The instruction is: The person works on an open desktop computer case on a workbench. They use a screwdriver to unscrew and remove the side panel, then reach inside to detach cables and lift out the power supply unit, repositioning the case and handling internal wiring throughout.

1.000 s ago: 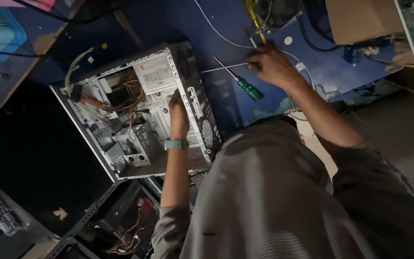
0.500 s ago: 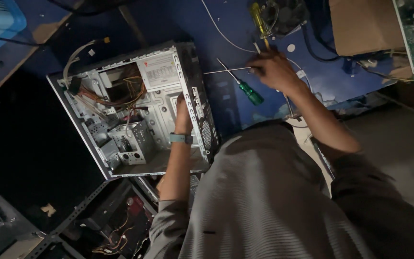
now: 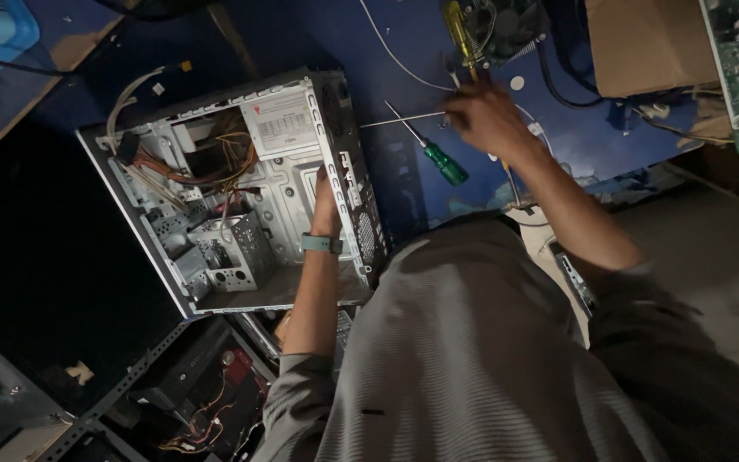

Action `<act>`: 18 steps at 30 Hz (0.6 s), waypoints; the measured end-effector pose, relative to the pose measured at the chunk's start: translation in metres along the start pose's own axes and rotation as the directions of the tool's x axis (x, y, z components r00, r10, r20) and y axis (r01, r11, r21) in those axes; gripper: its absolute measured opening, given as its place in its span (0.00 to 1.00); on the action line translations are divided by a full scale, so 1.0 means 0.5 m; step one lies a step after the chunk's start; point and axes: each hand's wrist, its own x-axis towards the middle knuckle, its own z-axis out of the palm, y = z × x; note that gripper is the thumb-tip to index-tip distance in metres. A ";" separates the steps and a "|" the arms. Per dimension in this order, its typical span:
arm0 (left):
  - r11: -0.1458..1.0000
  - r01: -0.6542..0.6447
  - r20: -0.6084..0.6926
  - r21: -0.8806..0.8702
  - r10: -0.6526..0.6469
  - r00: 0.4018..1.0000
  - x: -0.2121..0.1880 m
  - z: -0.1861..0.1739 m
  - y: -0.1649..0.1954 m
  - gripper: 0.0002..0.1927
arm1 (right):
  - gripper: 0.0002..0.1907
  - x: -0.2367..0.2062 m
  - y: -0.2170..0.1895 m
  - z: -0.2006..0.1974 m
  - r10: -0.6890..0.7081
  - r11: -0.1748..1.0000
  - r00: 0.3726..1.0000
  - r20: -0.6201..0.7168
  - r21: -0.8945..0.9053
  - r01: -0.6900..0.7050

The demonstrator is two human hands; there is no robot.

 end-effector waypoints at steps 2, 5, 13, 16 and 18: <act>0.999 0.008 0.015 -0.038 -0.008 1.000 -0.002 0.001 0.004 0.13 | 0.14 0.005 0.007 -0.001 -0.027 0.999 1.000 0.010 -0.024 0.027; 0.997 0.012 0.031 -0.070 -0.010 0.999 0.000 0.000 0.010 0.12 | 0.20 0.024 0.024 -0.015 -0.063 0.993 0.995 0.083 0.100 0.054; 0.998 -0.038 0.134 -0.056 0.045 0.990 0.012 -0.010 0.007 0.11 | 0.19 0.081 0.010 -0.056 -0.108 0.980 0.923 0.369 -0.119 0.162; 0.994 -0.017 0.114 -0.110 0.030 0.993 -0.004 -0.005 0.021 0.12 | 0.20 0.079 -0.018 -0.066 -0.026 0.971 0.876 0.482 -0.197 0.137; 0.989 -0.015 0.005 -0.149 0.016 1.000 -0.042 0.000 0.040 0.14 | 0.21 0.078 -0.028 -0.070 0.005 0.971 0.888 0.461 -0.213 0.105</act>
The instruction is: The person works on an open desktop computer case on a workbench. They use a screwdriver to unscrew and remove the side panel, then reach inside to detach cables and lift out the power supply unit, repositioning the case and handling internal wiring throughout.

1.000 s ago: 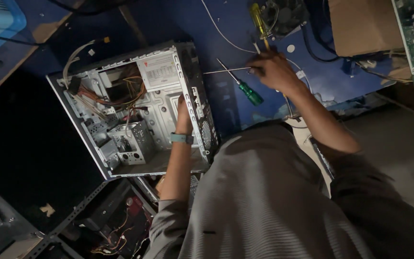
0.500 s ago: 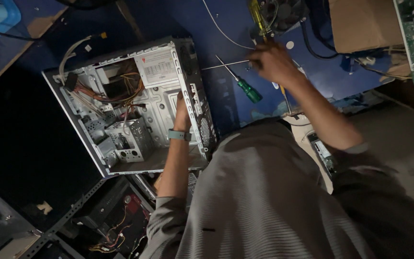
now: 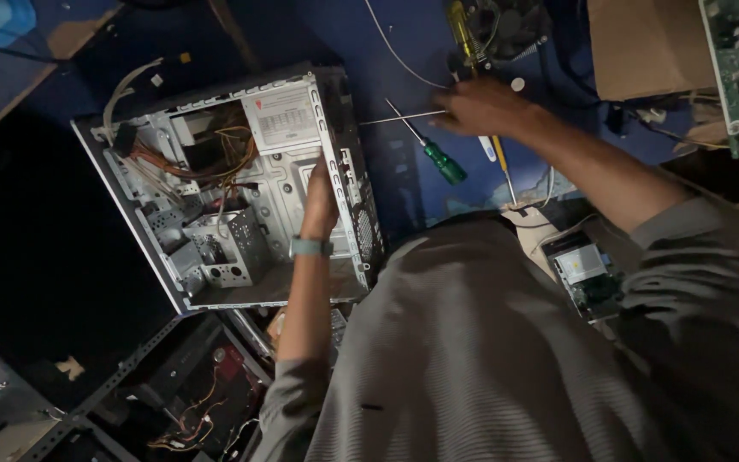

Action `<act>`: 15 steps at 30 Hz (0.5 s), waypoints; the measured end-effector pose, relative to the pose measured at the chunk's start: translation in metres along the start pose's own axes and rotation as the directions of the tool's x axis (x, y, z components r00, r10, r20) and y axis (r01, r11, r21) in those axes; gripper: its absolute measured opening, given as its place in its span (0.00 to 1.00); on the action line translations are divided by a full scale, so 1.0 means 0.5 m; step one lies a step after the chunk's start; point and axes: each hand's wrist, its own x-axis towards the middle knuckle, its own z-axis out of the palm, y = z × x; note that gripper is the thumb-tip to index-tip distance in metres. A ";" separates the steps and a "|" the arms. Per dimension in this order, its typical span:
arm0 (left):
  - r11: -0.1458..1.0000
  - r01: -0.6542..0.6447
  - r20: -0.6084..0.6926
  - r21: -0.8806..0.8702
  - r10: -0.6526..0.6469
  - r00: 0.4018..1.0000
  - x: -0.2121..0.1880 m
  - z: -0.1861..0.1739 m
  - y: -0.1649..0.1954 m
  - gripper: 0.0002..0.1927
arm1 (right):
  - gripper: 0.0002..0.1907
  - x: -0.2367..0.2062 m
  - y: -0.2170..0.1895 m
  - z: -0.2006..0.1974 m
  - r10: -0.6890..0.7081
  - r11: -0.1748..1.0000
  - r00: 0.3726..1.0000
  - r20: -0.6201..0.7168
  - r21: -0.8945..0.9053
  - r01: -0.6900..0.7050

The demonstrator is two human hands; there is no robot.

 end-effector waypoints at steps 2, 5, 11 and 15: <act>0.999 -0.001 -0.130 -0.034 -0.003 0.991 -0.056 0.009 0.008 0.16 | 0.21 -0.001 -0.001 0.003 0.004 1.000 0.993 -0.121 0.027 -0.001; 0.820 -0.212 0.115 0.531 0.178 0.977 -0.115 0.027 -0.014 0.21 | 0.15 -0.001 0.005 0.026 0.036 0.998 0.999 0.021 0.041 -0.037; 0.814 -0.199 0.183 0.545 0.116 0.976 -0.086 -0.014 -0.054 0.18 | 0.17 0.002 0.035 0.054 -0.276 0.935 0.945 -0.175 0.180 0.306; 0.854 -0.199 0.225 0.480 0.099 0.969 -0.078 -0.024 -0.045 0.24 | 0.19 0.004 0.037 0.041 -0.210 0.965 0.971 -0.115 0.135 0.225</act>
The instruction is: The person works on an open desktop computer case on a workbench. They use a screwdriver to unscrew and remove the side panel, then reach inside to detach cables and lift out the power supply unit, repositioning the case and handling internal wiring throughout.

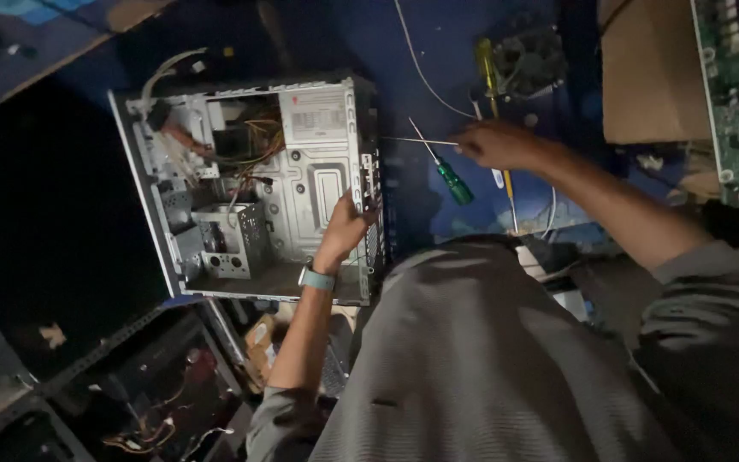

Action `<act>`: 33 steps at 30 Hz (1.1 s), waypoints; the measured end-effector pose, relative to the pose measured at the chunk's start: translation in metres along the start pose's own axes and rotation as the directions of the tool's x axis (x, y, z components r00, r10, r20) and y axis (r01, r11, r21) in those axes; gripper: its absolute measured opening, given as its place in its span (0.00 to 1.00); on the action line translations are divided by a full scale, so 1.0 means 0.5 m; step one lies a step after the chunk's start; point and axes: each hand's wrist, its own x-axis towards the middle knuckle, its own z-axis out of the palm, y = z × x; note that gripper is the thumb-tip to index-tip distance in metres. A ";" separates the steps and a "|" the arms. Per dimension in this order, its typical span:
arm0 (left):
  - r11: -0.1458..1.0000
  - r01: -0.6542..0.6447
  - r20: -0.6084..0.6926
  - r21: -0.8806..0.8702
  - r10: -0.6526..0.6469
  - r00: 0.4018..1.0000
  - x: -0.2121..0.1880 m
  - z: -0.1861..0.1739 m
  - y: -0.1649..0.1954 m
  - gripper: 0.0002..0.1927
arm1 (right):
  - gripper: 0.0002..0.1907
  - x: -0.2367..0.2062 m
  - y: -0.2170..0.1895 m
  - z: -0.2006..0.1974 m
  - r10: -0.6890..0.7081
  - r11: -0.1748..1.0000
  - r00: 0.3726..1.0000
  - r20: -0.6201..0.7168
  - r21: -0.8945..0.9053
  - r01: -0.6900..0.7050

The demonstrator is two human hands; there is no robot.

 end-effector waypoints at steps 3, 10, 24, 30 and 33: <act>0.997 0.048 0.004 -0.052 -0.048 0.999 -0.018 0.004 0.032 0.26 | 0.21 -0.008 -0.009 -0.015 0.015 0.996 0.999 0.049 0.089 -0.019; 0.994 0.059 0.018 -0.094 -0.057 0.998 -0.133 -0.053 0.132 0.33 | 0.23 -0.046 -0.059 -0.040 0.242 0.901 0.957 0.163 0.327 -0.284; 0.995 0.061 0.149 -0.084 -0.048 0.988 -0.269 -0.196 0.302 0.42 | 0.31 -0.146 -0.368 -0.291 0.415 0.836 0.745 0.521 0.103 -0.538; 0.988 0.067 0.192 -0.138 -0.040 0.980 -0.272 -0.229 0.299 0.43 | 0.23 -0.143 -0.440 -0.324 0.209 0.961 0.951 0.230 -0.226 -0.157; 0.986 -0.009 0.241 -0.169 0.050 0.969 -0.268 -0.245 0.287 0.44 | 0.27 -0.188 -0.497 -0.297 0.199 0.768 0.969 0.148 -0.638 -0.060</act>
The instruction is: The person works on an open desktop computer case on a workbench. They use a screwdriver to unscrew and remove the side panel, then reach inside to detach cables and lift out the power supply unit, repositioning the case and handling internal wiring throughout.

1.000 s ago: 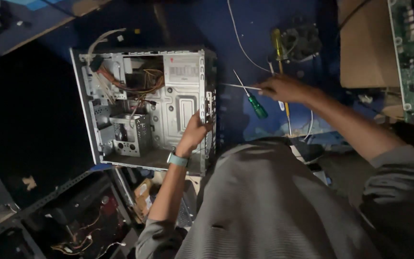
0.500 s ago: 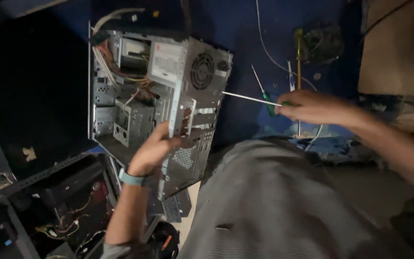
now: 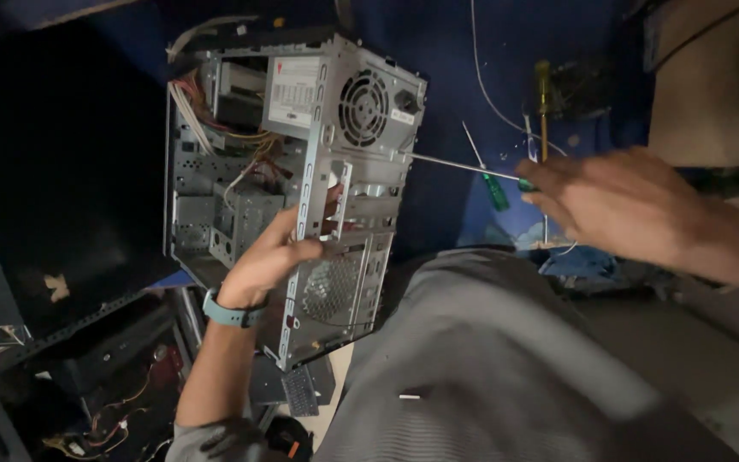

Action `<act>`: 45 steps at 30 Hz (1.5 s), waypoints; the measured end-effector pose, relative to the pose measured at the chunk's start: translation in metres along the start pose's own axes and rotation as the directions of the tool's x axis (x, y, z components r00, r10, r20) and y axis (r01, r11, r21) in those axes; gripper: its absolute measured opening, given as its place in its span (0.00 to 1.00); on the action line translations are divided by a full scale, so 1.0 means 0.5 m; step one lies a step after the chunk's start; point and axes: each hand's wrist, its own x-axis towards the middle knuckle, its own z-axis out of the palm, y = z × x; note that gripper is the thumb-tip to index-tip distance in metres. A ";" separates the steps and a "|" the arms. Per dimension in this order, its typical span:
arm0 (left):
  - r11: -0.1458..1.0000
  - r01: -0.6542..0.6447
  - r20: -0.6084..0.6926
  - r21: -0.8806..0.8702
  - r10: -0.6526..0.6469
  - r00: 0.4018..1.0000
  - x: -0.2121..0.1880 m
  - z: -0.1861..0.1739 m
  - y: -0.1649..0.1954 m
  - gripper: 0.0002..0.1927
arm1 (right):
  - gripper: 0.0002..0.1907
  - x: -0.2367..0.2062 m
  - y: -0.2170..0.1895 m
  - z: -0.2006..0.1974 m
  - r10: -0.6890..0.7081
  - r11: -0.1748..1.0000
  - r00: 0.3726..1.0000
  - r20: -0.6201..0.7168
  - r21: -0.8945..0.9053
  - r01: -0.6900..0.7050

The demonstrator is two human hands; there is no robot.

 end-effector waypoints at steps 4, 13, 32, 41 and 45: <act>0.995 -0.070 0.040 0.065 0.067 0.997 0.004 -0.016 -0.008 0.44 | 0.28 -0.025 -0.056 -0.015 -0.053 0.976 0.978 -0.202 -0.220 0.007; 0.998 0.032 0.040 0.045 -0.034 0.999 0.009 -0.014 -0.001 0.46 | 0.22 0.010 -0.028 -0.023 0.054 0.997 0.985 -0.163 0.064 -0.044; 1.000 0.021 -0.009 0.020 -0.021 1.000 0.013 -0.016 -0.007 0.45 | 0.18 0.001 -0.037 -0.021 -0.006 0.998 0.982 -0.187 -0.055 -0.004; 0.999 0.047 -0.012 -0.022 -0.047 0.999 0.010 -0.012 -0.002 0.46 | 0.19 0.007 -0.043 0.004 0.114 0.980 0.961 -0.253 -0.133 -0.151; 0.994 -0.018 -0.020 0.107 0.021 1.000 0.010 -0.011 -0.012 0.46 | 0.20 0.016 -0.046 -0.004 0.078 0.995 0.992 -0.104 0.065 -0.071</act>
